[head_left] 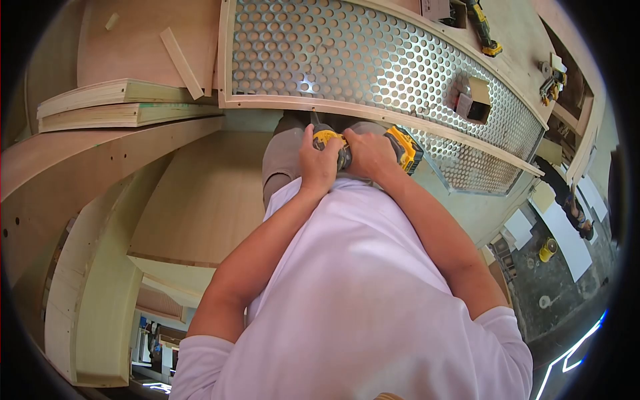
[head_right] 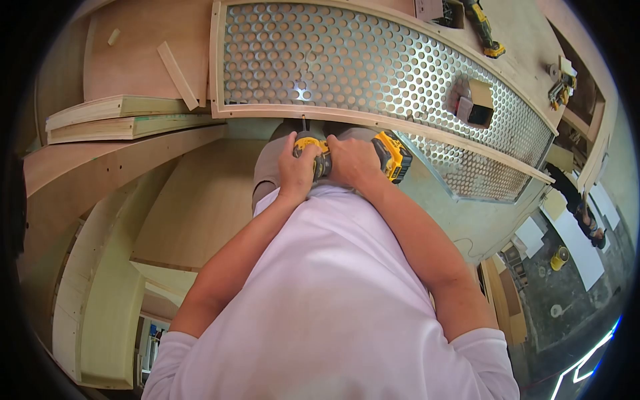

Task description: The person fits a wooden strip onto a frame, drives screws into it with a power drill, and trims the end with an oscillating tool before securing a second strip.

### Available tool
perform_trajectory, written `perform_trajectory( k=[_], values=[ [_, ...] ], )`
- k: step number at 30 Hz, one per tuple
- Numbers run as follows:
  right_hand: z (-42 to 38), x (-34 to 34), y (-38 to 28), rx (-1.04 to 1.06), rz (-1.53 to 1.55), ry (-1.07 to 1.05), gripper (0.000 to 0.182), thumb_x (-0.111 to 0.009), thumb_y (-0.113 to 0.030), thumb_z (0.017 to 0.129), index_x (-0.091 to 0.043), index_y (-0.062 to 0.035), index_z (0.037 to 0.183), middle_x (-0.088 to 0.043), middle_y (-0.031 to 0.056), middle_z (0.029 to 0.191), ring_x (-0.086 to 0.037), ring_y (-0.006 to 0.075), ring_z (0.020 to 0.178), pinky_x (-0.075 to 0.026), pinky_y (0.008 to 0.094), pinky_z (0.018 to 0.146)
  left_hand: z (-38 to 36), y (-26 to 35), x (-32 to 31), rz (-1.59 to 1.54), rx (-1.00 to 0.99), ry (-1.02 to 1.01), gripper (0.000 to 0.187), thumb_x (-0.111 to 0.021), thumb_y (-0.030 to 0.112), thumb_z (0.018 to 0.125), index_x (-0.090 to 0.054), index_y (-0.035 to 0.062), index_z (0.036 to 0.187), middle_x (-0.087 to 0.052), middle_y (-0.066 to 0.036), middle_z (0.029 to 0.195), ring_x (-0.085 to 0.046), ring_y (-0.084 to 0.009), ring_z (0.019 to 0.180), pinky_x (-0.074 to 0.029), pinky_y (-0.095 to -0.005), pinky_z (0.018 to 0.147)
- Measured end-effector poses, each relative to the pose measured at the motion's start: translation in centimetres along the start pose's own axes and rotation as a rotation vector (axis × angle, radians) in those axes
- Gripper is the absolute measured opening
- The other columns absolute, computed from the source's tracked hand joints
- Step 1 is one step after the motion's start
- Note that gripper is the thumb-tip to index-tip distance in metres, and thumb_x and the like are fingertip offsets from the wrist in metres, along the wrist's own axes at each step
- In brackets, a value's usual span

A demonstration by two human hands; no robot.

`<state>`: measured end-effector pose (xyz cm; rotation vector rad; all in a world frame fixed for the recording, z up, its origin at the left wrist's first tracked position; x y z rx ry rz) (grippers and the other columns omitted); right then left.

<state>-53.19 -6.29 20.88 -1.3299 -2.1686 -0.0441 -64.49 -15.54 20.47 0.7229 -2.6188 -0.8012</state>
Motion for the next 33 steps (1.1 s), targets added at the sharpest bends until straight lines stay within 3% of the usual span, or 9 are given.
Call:
perform_trajectory(
  k=[5,8,11,14,17,23,26,30,33],
  values=[
    [-0.4,0.5,0.0,-0.021,0.011,-0.020,0.050,-0.079,-0.032,0.075,-0.061,-0.0127,0.117,-0.074,0.0156,0.091,-0.073,0.0375,0.089,-0.057,0.0509,0.074,0.3,-0.7,0.3,0.015,0.003,-0.047,0.084,-0.071,0.039,0.084,-0.046,-0.0158,0.142,-0.064,-0.027,0.127,-0.061,-0.0299,0.121,-0.046,-0.0352,0.103],
    [-1.3,0.9,0.2,-0.024,-0.028,-0.030,0.052,-0.080,-0.029,0.073,-0.062,-0.0135,0.119,-0.074,0.0154,0.094,-0.072,0.0380,0.089,-0.056,0.0518,0.074,3.3,-2.1,3.1,-0.100,0.074,-0.215,0.069,-0.071,0.041,0.090,-0.056,-0.0096,0.135,-0.063,-0.024,0.130,-0.060,-0.0335,0.121,-0.045,-0.0385,0.105],
    [-3.9,1.0,0.7,-0.016,0.007,0.035,0.051,-0.079,-0.025,0.072,-0.062,-0.0124,0.118,-0.075,0.0149,0.090,-0.073,0.0372,0.088,-0.058,0.0508,0.075,7.1,-3.9,5.8,0.587,-0.408,0.008,0.055,-0.072,0.041,0.092,-0.064,-0.0005,0.128,-0.063,-0.021,0.129,-0.058,-0.0366,0.122,-0.044,-0.0450,0.105],
    [-5.9,0.4,2.2,-0.100,0.091,0.066,0.053,-0.081,-0.029,0.071,-0.063,-0.0144,0.118,-0.074,0.0159,0.093,-0.072,0.0388,0.090,-0.056,0.0516,0.077,12.5,-4.6,5.7,0.949,-0.839,0.041,0.053,-0.075,0.042,0.088,-0.066,0.0050,0.124,-0.064,-0.019,0.126,-0.056,-0.0385,0.123,-0.043,-0.0507,0.106],
    [-7.8,-1.3,4.0,-0.281,0.172,0.112,0.051,-0.081,-0.028,0.072,-0.064,-0.0129,0.118,-0.075,0.0188,0.094,-0.071,0.0407,0.090,-0.056,0.0526,0.080,17.0,-5.0,3.6,1.101,-0.898,-0.138,0.050,-0.077,0.041,0.087,-0.067,0.0083,0.124,-0.065,-0.017,0.120,-0.056,-0.0378,0.123,-0.044,-0.0507,0.105],
    [-13.9,-9.1,9.5,-0.525,0.508,0.411,0.033,-0.079,-0.021,0.075,-0.071,-0.0071,0.103,-0.073,0.0223,0.088,-0.071,0.0434,0.088,-0.056,0.0495,0.074,20.9,-6.5,1.6,1.102,-0.612,-0.461,0.030,-0.072,0.039,0.089,-0.076,0.0139,0.104,-0.066,-0.011,0.120,-0.059,-0.0362,0.117,-0.049,-0.0459,0.098],
    [-16.6,-13.3,10.7,-0.697,0.706,0.461,0.022,-0.077,-0.016,0.075,-0.071,-0.0022,0.092,-0.072,0.0187,0.077,-0.073,0.0362,0.075,-0.055,0.0432,0.065,22.5,-6.5,1.6,1.094,-0.564,-0.531,0.029,-0.072,0.039,0.091,-0.077,0.0144,0.105,-0.068,-0.012,0.114,-0.062,-0.0349,0.111,-0.050,-0.0455,0.094],
    [-20.0,-19.1,10.9,-1.020,1.108,0.401,0.015,-0.071,-0.013,0.079,-0.067,0.0010,0.082,-0.064,0.0064,0.065,-0.062,0.0165,0.056,-0.050,0.0360,0.053,24.3,-6.4,1.6,1.012,-0.382,-0.661,0.029,-0.071,0.038,0.092,-0.077,0.0135,0.107,-0.072,-0.014,0.108,-0.067,-0.0350,0.104,-0.051,-0.0461,0.091],
    [-22.5,-23.3,10.6,-1.085,1.305,0.360,0.011,-0.067,-0.010,0.084,-0.064,-0.0036,0.093,-0.059,0.0039,0.062,-0.056,0.0153,0.048,-0.045,0.0327,0.046,23.7,-6.0,1.2,1.127,-0.452,-0.631,0.029,-0.068,0.036,0.094,-0.078,0.0125,0.106,-0.073,-0.016,0.110,-0.067,-0.0355,0.107,-0.052,-0.0460,0.092]
  ],
)
Point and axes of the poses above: each hand's wrist, its own z-axis towards the middle knuckle, its own x-axis out of the back of the hand, y = z × x, the point moved 1 cm from there along z, towards the middle knuckle
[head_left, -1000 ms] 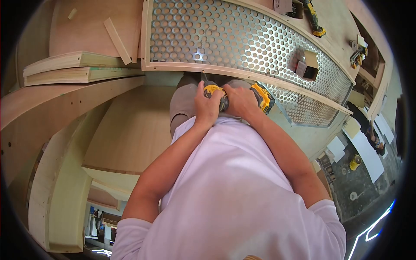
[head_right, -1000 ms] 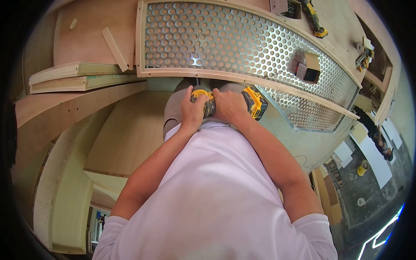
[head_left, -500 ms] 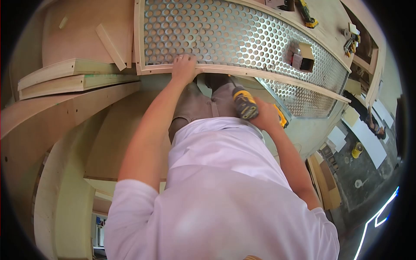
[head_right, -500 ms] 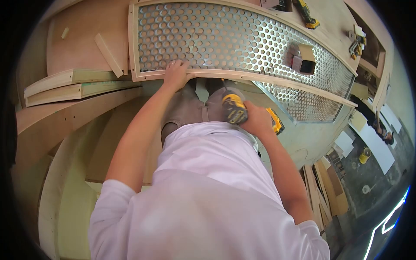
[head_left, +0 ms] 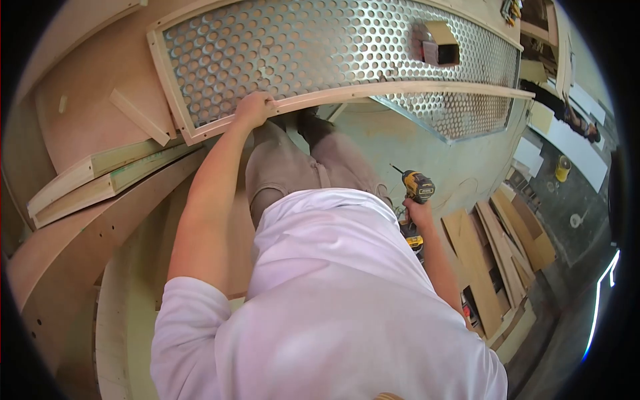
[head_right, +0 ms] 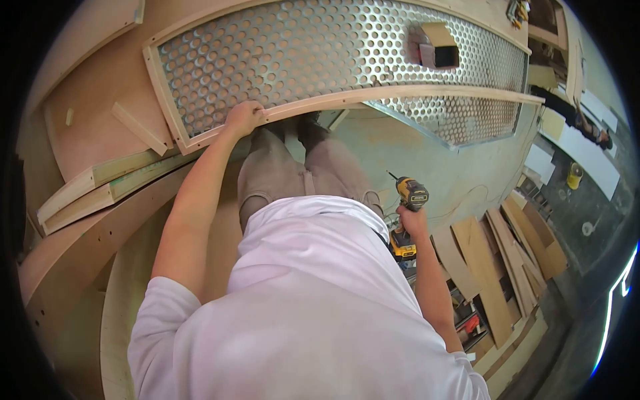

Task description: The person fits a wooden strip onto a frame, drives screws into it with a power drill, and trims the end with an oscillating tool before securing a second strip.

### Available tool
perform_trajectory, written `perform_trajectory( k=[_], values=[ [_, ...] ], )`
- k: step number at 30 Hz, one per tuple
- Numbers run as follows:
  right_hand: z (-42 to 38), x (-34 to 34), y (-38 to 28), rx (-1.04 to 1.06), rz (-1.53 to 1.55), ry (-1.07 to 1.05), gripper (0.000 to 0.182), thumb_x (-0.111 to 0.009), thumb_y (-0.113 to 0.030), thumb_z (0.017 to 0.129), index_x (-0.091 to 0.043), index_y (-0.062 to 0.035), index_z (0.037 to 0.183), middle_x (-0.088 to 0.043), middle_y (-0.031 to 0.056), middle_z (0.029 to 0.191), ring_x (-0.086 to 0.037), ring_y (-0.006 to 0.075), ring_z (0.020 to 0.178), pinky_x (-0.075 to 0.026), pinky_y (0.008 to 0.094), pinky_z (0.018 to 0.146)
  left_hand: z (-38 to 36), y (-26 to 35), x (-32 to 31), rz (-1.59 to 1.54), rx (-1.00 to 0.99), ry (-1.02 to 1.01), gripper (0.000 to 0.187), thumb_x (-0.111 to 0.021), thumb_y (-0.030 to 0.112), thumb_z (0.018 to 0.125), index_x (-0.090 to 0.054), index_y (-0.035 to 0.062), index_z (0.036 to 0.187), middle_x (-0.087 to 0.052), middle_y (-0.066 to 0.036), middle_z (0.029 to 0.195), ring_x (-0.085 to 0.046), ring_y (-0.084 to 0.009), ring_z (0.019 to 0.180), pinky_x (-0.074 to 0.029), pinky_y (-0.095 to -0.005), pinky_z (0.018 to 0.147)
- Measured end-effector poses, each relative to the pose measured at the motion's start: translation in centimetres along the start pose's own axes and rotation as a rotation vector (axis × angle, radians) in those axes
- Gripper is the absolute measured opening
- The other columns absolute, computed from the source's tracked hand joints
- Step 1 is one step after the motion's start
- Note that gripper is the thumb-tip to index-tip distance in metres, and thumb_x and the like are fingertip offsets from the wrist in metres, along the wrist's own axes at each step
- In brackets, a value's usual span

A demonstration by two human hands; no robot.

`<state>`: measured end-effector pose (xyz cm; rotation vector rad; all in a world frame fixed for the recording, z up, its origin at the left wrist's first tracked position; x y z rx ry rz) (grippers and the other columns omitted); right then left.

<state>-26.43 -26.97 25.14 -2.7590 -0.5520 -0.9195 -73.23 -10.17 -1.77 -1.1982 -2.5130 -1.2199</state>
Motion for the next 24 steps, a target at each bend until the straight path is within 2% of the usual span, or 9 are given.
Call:
perform_trajectory(
  k=[3,6,10,11,14,18,19,22,24],
  values=[
    [-0.4,0.0,3.8,-0.164,0.172,-0.031,0.010,-0.067,-0.011,0.084,-0.064,-0.0053,0.092,-0.058,0.0036,0.061,-0.055,0.0152,0.047,-0.044,0.0329,0.045,-0.6,0.6,0.0,0.024,0.007,0.047,0.028,-0.066,0.035,0.095,-0.077,0.0120,0.107,-0.072,-0.016,0.110,-0.067,-0.0360,0.107,-0.051,-0.0463,0.092],
    [0.3,-0.4,6.2,-0.208,0.250,-0.041,0.011,-0.069,-0.013,0.082,-0.064,-0.0041,0.086,-0.060,0.0056,0.061,-0.057,0.0185,0.047,-0.048,0.0360,0.043,-0.4,0.7,-0.1,0.028,0.070,0.028,0.033,-0.065,0.039,0.096,-0.076,0.0110,0.108,-0.071,-0.017,0.111,-0.066,-0.0361,0.108,-0.051,-0.0475,0.093],
    [1.6,-1.0,7.2,-0.045,0.102,0.029,0.020,-0.067,-0.015,0.085,-0.069,0.0017,0.095,-0.070,0.0113,0.076,-0.066,0.0229,0.061,-0.051,0.0376,0.059,0.8,2.9,-0.7,0.164,-0.035,-0.008,0.042,-0.066,0.047,0.094,-0.074,0.0108,0.115,-0.069,-0.018,0.117,-0.064,-0.0369,0.112,-0.050,-0.0483,0.097],
    [3.1,-1.3,9.1,0.010,0.119,0.044,0.031,-0.066,-0.018,0.087,-0.071,0.0057,0.105,-0.074,0.0164,0.088,-0.071,0.0273,0.078,-0.053,0.0394,0.073,1.4,4.5,-1.8,0.182,-0.088,-0.003,0.045,-0.066,0.049,0.094,-0.073,0.0108,0.117,-0.068,-0.019,0.119,-0.063,-0.0373,0.113,-0.050,-0.0485,0.098],
    [8.6,-0.6,13.8,0.013,-0.079,0.035,0.037,-0.066,-0.020,0.088,-0.070,0.0078,0.112,-0.075,0.0204,0.096,-0.072,0.0308,0.090,-0.054,0.0413,0.083,2.9,11.7,-5.1,0.243,-0.179,0.021,0.051,-0.066,0.052,0.093,-0.072,0.0110,0.122,-0.066,-0.019,0.123,-0.061,-0.0386,0.117,-0.048,-0.0492,0.100],
    [9.9,5.3,11.1,0.048,0.119,-0.008,0.020,-0.070,-0.017,0.084,-0.070,0.0025,0.090,-0.069,0.0110,0.072,-0.066,0.0216,0.061,-0.050,0.0371,0.058,5.4,18.8,-9.8,0.337,-0.169,0.108,0.055,-0.068,0.054,0.091,-0.070,0.0108,0.126,-0.064,-0.020,0.126,-0.059,-0.0397,0.121,-0.047,-0.0497,0.103],
    [10.5,6.9,10.8,0.014,0.179,-0.022,0.015,-0.072,-0.016,0.082,-0.066,-0.0024,0.081,-0.063,0.0059,0.063,-0.059,0.0166,0.050,-0.046,0.0347,0.048,6.1,19.4,-10.6,0.328,-0.149,0.115,0.055,-0.068,0.054,0.091,-0.071,0.0108,0.125,-0.065,-0.020,0.126,-0.059,-0.0395,0.121,-0.047,-0.0496,0.103],
    [15.7,10.8,14.5,-0.003,0.214,-0.065,0.014,-0.073,-0.017,0.082,-0.066,-0.0041,0.081,-0.061,0.0042,0.063,-0.059,0.0164,0.051,-0.047,0.0353,0.047,8.6,20.3,-13.1,0.302,-0.081,0.104,0.053,-0.070,0.054,0.090,-0.073,0.0110,0.120,-0.065,-0.020,0.126,-0.060,-0.0391,0.120,-0.048,-0.0497,0.102],
    [17.7,13.8,14.9,0.085,0.111,-0.048,0.017,-0.074,-0.018,0.083,-0.065,-0.0048,0.079,-0.059,0.0026,0.063,-0.058,0.0156,0.051,-0.046,0.0354,0.046,9.8,18.6,-13.9,0.315,0.002,0.065,0.051,-0.071,0.054,0.088,-0.075,0.0113,0.117,-0.065,-0.020,0.126,-0.061,-0.0389,0.120,-0.049,-0.0503,0.101]
  ],
)
Point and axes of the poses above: each hand's wrist, its own z-axis towards the middle knuckle, its own x-axis out of the back of the hand, y = z × x, the point moved 1 cm from there along z, towards the middle knuckle
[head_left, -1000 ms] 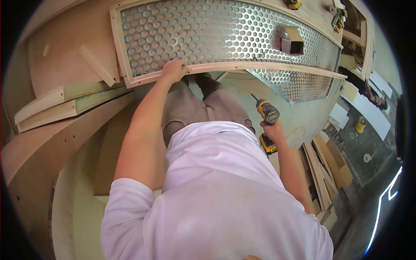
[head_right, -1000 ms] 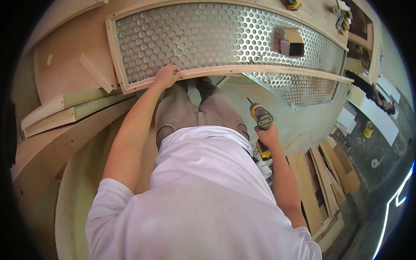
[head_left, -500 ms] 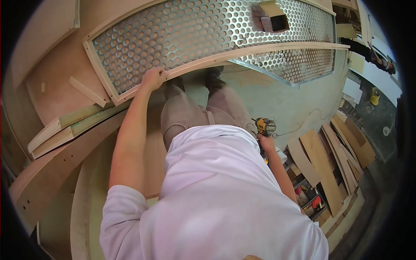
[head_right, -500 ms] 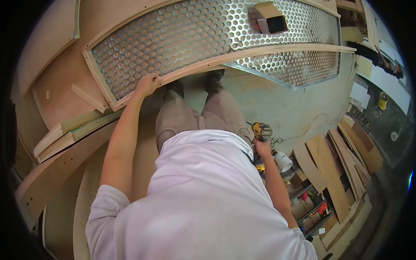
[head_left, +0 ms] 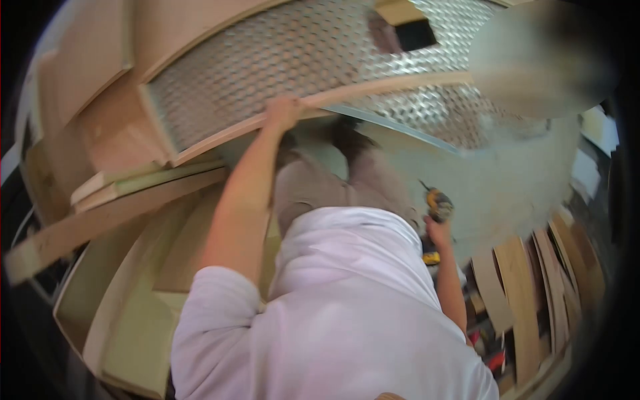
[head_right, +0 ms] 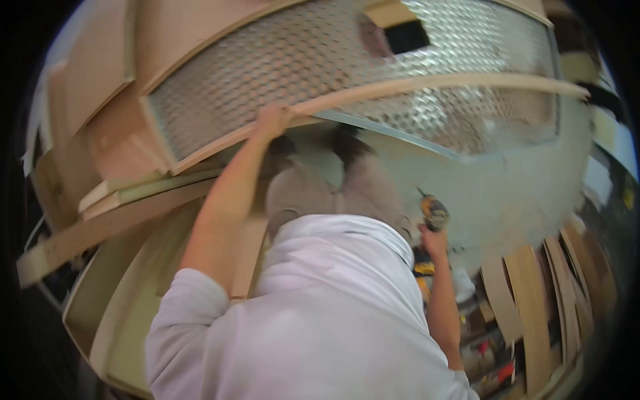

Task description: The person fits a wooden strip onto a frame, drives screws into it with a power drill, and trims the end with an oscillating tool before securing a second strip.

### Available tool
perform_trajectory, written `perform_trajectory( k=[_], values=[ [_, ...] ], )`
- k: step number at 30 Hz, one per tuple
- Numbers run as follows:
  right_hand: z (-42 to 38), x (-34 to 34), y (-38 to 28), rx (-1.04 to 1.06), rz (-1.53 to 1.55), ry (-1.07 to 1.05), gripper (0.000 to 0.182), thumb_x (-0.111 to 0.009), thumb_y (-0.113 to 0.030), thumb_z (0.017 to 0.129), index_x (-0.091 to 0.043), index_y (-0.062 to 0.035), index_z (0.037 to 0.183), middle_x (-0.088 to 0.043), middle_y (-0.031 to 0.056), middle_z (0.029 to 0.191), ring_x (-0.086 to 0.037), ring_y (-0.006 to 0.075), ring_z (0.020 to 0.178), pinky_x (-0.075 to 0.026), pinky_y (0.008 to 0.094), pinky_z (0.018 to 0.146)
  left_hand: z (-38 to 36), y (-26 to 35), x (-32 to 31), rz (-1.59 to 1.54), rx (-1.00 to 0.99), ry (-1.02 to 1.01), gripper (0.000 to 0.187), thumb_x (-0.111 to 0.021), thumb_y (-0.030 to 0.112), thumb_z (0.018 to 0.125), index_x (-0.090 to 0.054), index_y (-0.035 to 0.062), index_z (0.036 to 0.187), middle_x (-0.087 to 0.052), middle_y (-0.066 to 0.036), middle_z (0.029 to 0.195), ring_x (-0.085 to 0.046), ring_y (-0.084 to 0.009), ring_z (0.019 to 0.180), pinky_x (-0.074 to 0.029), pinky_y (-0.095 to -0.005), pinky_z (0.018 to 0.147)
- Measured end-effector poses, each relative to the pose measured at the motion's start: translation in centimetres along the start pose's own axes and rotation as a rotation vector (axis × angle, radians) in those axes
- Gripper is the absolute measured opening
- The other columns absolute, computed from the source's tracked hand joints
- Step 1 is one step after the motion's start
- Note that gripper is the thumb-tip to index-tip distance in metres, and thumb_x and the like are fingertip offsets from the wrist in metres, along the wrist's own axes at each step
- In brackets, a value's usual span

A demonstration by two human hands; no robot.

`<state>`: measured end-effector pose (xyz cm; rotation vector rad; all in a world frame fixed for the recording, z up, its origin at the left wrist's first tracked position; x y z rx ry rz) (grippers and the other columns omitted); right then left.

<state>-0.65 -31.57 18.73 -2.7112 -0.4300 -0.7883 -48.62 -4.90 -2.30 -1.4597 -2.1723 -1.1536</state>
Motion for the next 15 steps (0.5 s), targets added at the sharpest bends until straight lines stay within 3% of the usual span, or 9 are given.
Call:
perform_trajectory(
  k=[4,10,11,15],
  values=[
    [3.8,3.3,-0.3,0.033,0.136,-0.031,0.016,-0.074,-0.016,0.086,-0.064,-0.0039,0.089,-0.057,0.0016,0.065,-0.055,0.0122,0.052,-0.046,0.0320,0.046,-2.2,3.0,1.2,-0.069,0.246,0.191,0.054,-0.073,0.061,0.084,-0.078,0.0126,0.106,-0.067,-0.018,0.121,-0.059,-0.0398,0.120,-0.048,-0.0514,0.100],
    [6.2,5.5,-3.7,0.170,0.130,-0.053,0.017,-0.074,-0.014,0.089,-0.064,-0.0025,0.097,-0.057,0.0000,0.068,-0.054,0.0101,0.055,-0.046,0.0290,0.050,-2.3,4.9,1.8,-0.045,0.334,0.252,0.058,-0.064,0.068,0.088,-0.078,0.0134,0.098,-0.070,-0.015,0.109,-0.058,-0.0405,0.116,-0.048,-0.0499,0.099],
    [6.8,5.9,-3.9,0.159,0.087,-0.101,0.020,-0.074,-0.013,0.089,-0.065,-0.0009,0.101,-0.058,-0.0003,0.072,-0.054,0.0095,0.057,-0.046,0.0280,0.052,-1.5,4.1,0.6,-0.042,0.323,0.309,0.065,-0.056,0.072,0.091,-0.078,0.0109,0.095,-0.071,-0.015,0.108,-0.058,-0.0395,0.114,-0.047,-0.0510,0.096],
    [7.1,6.5,-6.0,0.263,0.082,-0.134,0.023,-0.075,-0.010,0.089,-0.066,0.0015,0.106,-0.061,0.0014,0.080,-0.054,0.0098,0.061,-0.047,0.0285,0.054,-0.5,6.3,2.2,-0.087,0.536,0.279,0.071,-0.045,0.071,0.096,-0.079,0.0084,0.096,-0.072,-0.016,0.110,-0.060,-0.0351,0.115,-0.039,-0.0493,0.105]
  ],
)
Point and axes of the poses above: each hand's wrist, its own z-axis towards the middle knuckle, its own x-axis out of the back of the hand, y = z × x, the point moved 1 cm from there along z, towards the middle knuckle
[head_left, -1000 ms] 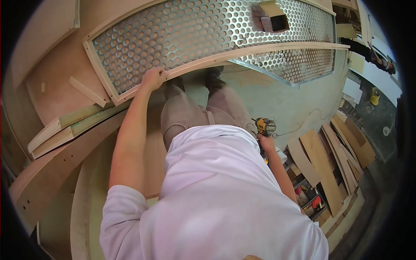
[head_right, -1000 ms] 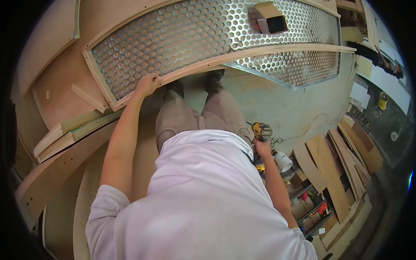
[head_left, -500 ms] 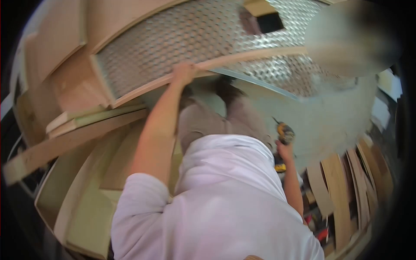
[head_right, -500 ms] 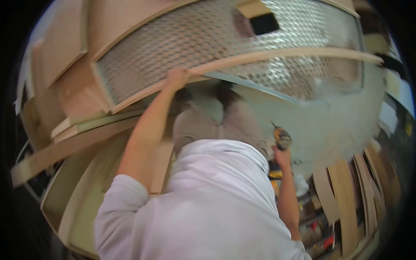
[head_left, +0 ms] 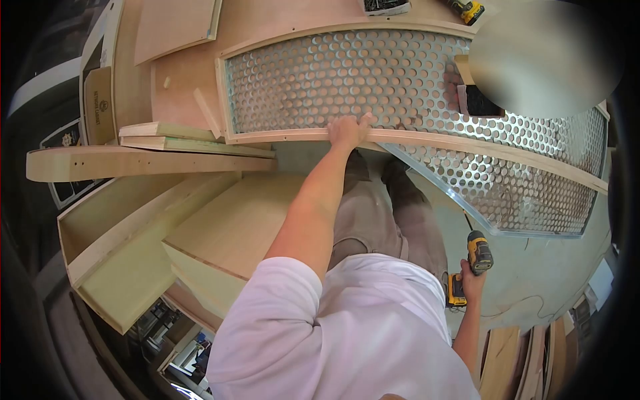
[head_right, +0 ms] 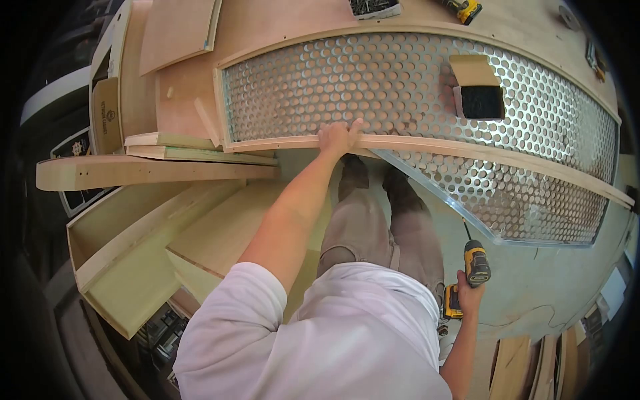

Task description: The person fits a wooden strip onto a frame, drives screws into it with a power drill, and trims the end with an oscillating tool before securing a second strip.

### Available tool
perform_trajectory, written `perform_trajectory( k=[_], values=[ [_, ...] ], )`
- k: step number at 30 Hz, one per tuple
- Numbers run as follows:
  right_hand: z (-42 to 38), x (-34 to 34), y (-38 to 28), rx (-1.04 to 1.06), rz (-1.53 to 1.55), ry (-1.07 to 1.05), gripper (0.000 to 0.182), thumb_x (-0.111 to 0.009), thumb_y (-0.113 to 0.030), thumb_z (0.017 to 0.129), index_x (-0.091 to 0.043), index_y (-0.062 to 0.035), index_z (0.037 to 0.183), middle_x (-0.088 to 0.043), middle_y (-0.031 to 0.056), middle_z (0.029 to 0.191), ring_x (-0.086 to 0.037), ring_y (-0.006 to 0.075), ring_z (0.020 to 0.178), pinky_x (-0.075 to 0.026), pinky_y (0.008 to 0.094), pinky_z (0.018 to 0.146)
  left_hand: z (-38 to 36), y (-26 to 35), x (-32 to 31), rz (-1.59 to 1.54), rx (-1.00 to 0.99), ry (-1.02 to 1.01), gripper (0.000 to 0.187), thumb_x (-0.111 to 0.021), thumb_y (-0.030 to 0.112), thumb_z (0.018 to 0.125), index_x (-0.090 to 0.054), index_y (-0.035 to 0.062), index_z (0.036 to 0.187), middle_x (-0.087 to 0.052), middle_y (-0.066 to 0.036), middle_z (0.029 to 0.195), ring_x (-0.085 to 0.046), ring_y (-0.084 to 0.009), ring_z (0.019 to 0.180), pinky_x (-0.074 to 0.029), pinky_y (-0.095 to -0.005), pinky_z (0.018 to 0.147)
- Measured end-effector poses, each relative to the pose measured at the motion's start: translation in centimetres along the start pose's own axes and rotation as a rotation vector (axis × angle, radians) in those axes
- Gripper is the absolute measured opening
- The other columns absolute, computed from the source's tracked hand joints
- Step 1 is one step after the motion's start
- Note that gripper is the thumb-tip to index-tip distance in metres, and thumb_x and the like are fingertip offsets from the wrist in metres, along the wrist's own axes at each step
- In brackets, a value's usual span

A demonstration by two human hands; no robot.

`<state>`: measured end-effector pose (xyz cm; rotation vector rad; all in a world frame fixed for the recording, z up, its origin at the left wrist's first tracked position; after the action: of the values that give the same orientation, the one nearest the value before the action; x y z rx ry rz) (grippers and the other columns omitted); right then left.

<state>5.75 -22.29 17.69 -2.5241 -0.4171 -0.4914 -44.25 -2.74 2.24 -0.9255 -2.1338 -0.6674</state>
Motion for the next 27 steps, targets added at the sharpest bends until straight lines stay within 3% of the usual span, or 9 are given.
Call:
perform_trajectory(
  k=[5,7,9,12,15,18,19,22,27],
  values=[
    [-0.6,1.5,-2.0,-0.020,-0.158,-0.102,0.032,-0.077,-0.011,0.089,-0.066,0.0030,0.116,-0.066,0.0036,0.088,-0.060,0.0115,0.069,-0.051,0.0304,0.061,0.4,0.8,-0.6,0.002,0.141,-0.013,0.084,-0.027,0.073,0.100,-0.080,0.0073,0.099,-0.074,-0.017,0.111,-0.065,-0.0335,0.113,-0.037,-0.0506,0.106],
    [-0.5,2.1,-2.7,-0.007,-0.199,-0.151,0.040,-0.079,-0.012,0.089,-0.064,0.0030,0.123,-0.069,0.0071,0.103,-0.065,0.0168,0.090,-0.054,0.0336,0.080,0.7,0.7,-0.9,-0.009,0.153,0.008,0.084,-0.027,0.073,0.100,-0.080,0.0073,0.101,-0.075,-0.016,0.111,-0.065,-0.0333,0.113,-0.038,-0.0507,0.105],
    [-0.2,2.7,-4.4,0.056,-0.279,-0.199,0.041,-0.078,-0.012,0.089,-0.063,0.0024,0.125,-0.068,0.0096,0.107,-0.065,0.0187,0.094,-0.054,0.0338,0.084,0.8,0.4,-1.4,-0.013,0.151,0.045,0.084,-0.027,0.073,0.100,-0.080,0.0075,0.102,-0.075,-0.015,0.110,-0.066,-0.0328,0.113,-0.037,-0.0506,0.104],
    [-0.9,2.5,-11.2,0.116,-0.294,-0.171,0.037,-0.078,-0.014,0.090,-0.060,-0.0006,0.119,-0.065,0.0070,0.096,-0.064,0.0169,0.088,-0.054,0.0343,0.080,1.1,0.1,-1.8,-0.025,0.139,0.092,0.081,-0.029,0.071,0.101,-0.080,0.0082,0.101,-0.076,-0.013,0.108,-0.067,-0.0315,0.110,-0.037,-0.0501,0.105],
    [1.6,3.2,-15.0,0.393,-0.161,-0.133,0.029,-0.075,-0.014,0.093,-0.059,-0.0031,0.114,-0.062,0.0024,0.090,-0.062,0.0131,0.077,-0.052,0.0319,0.072,0.8,0.5,-1.3,-0.060,0.139,0.064,0.078,-0.031,0.070,0.101,-0.081,0.0092,0.101,-0.076,-0.012,0.107,-0.067,-0.0296,0.109,-0.036,-0.0495,0.106],
    [4.4,2.9,-22.6,0.471,-0.065,-0.069,0.026,-0.068,-0.016,0.098,-0.062,-0.0024,0.120,-0.063,0.0032,0.095,-0.061,0.0143,0.084,-0.051,0.0308,0.078,0.2,0.5,0.0,-0.050,0.121,0.062,0.074,-0.033,0.068,0.101,-0.081,0.0111,0.100,-0.076,-0.010,0.104,-0.067,-0.0274,0.107,-0.038,-0.0475,0.103],
    [8.0,2.9,-23.2,0.626,-0.024,0.073,0.039,-0.065,-0.012,0.096,-0.060,0.0028,0.132,-0.062,0.0028,0.092,-0.058,0.0118,0.080,-0.048,0.0264,0.079,0.3,0.3,-0.3,-0.058,0.118,0.063,0.074,-0.033,0.068,0.101,-0.081,0.0113,0.099,-0.076,-0.010,0.104,-0.067,-0.0272,0.106,-0.038,-0.0471,0.102],
    [14.5,3.6,-28.6,0.672,0.070,0.042,0.031,-0.065,-0.016,0.098,-0.063,-0.0019,0.125,-0.060,0.0008,0.084,-0.058,0.0097,0.075,-0.048,0.0259,0.071,0.6,0.0,-0.7,-0.069,0.109,0.065,0.072,-0.034,0.066,0.101,-0.081,0.0123,0.097,-0.076,-0.008,0.104,-0.068,-0.0268,0.105,-0.038,-0.0462,0.100],
    [29.5,4.5,-33.1,0.730,0.440,0.151,0.023,-0.073,-0.024,0.097,-0.063,-0.0086,0.110,-0.063,0.0006,0.089,-0.059,0.0110,0.083,-0.048,0.0297,0.078,0.9,-0.2,-1.2,-0.030,0.098,0.131,0.068,-0.036,0.065,0.101,-0.081,0.0146,0.092,-0.077,-0.007,0.100,-0.069,-0.0265,0.101,-0.040,-0.0465,0.096]
  ],
)
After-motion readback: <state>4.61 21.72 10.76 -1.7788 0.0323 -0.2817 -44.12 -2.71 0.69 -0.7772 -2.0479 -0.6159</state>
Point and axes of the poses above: each hand's wrist, its own z-axis towards the middle knuckle, its own x-axis out of the back of the hand, y = z × x, the point moved 1 cm from there along z, towards the middle knuckle
